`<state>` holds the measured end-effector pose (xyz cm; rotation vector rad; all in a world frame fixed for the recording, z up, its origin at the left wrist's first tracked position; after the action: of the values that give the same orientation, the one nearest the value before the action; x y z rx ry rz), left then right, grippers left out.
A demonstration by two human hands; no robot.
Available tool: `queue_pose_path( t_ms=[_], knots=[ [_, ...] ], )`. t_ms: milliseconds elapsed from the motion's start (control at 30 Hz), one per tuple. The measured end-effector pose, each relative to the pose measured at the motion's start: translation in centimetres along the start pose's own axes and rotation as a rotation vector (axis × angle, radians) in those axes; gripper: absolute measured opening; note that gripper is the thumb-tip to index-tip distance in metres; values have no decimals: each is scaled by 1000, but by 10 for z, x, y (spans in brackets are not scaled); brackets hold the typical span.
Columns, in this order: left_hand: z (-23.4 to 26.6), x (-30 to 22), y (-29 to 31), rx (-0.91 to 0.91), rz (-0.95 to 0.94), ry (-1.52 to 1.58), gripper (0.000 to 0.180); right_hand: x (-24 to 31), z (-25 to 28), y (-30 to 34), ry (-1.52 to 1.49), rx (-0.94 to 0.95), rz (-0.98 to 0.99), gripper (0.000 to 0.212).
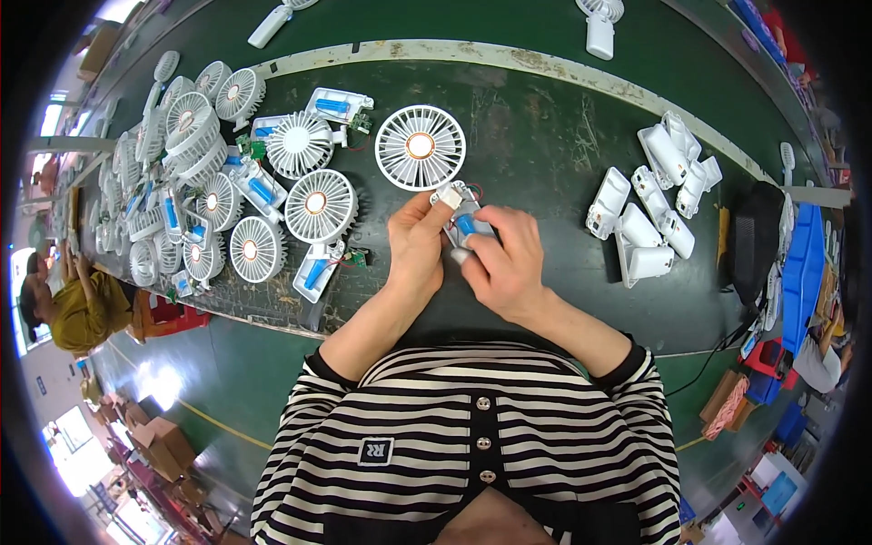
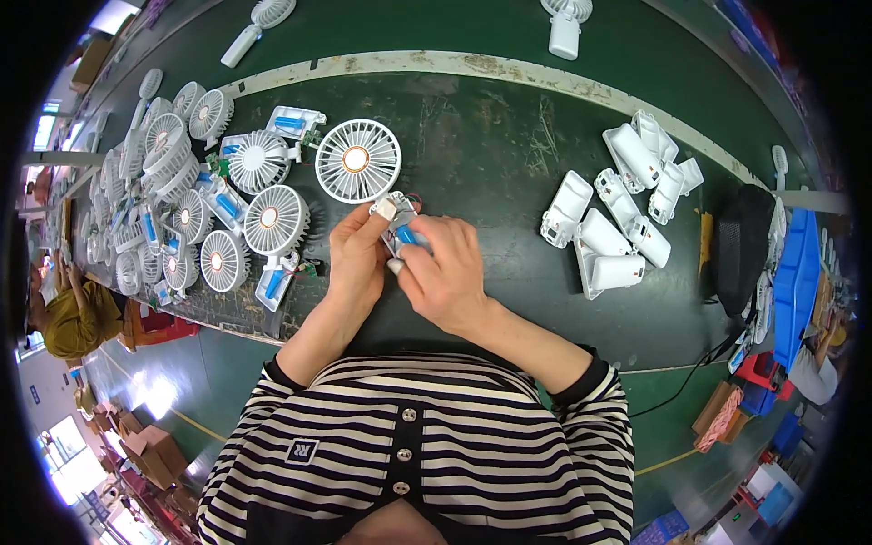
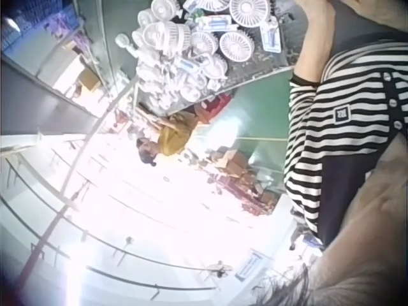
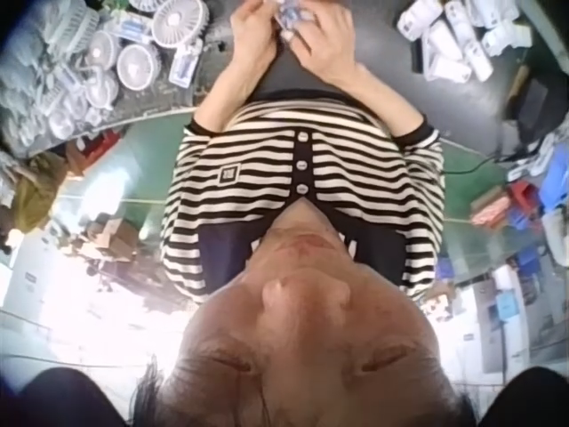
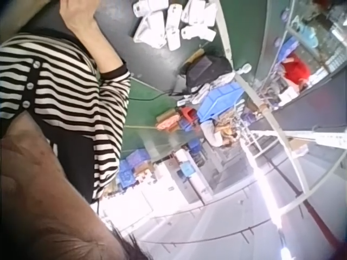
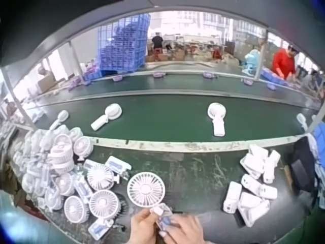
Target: The person assembles small plastic handheld fans by hand, combining fan housings, circuit boards, battery units, and fan blades.
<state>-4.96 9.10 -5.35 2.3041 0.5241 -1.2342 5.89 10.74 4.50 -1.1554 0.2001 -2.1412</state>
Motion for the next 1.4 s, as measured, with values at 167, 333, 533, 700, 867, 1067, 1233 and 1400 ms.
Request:
queue_pose_path(
  t_ms=[167, 333, 533, 700, 867, 1067, 1233, 1400],
  knots=[
    [-6, -13, 5, 11, 6, 1, 25, -23, 9, -2, -47, -94, -197, 17],
    [-2, -9, 8, 53, 22, -1, 25, -69, 2, -3, -343, 129, -628, 14],
    [-9, -9, 13, 177, 22, -164, 19, -91, -18, -9, -598, 551, -986, 15],
    [-11, -9, 12, 176, -13, -152, 18, -92, -25, -7, -523, 666, -1016, 12],
    [-16, -14, 10, 201, -85, -188, 18, -89, -28, -2, -476, 664, -1022, 11],
    [-18, -20, 9, 203, -173, -225, 18, -86, -27, -3, -271, 614, -1004, 16],
    [-19, -20, 8, 200, -166, -170, 18, -48, 3, -31, 274, 242, -509, 20],
    [-19, -18, 12, 238, -73, -206, 22, -53, -2, -28, 164, 227, -514, 22]
  ],
)
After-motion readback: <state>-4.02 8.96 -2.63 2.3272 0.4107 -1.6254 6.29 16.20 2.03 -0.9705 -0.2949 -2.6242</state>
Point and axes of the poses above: each hand's wrist, its own y-axis away from the middle knuckle, its own z-axis out of the back of the hand, x = y × z, the point moved 9 cm from there along -y, towards the middle knuckle, and after that the axes turned 15 degrees about -z, right-handed, at the moved point
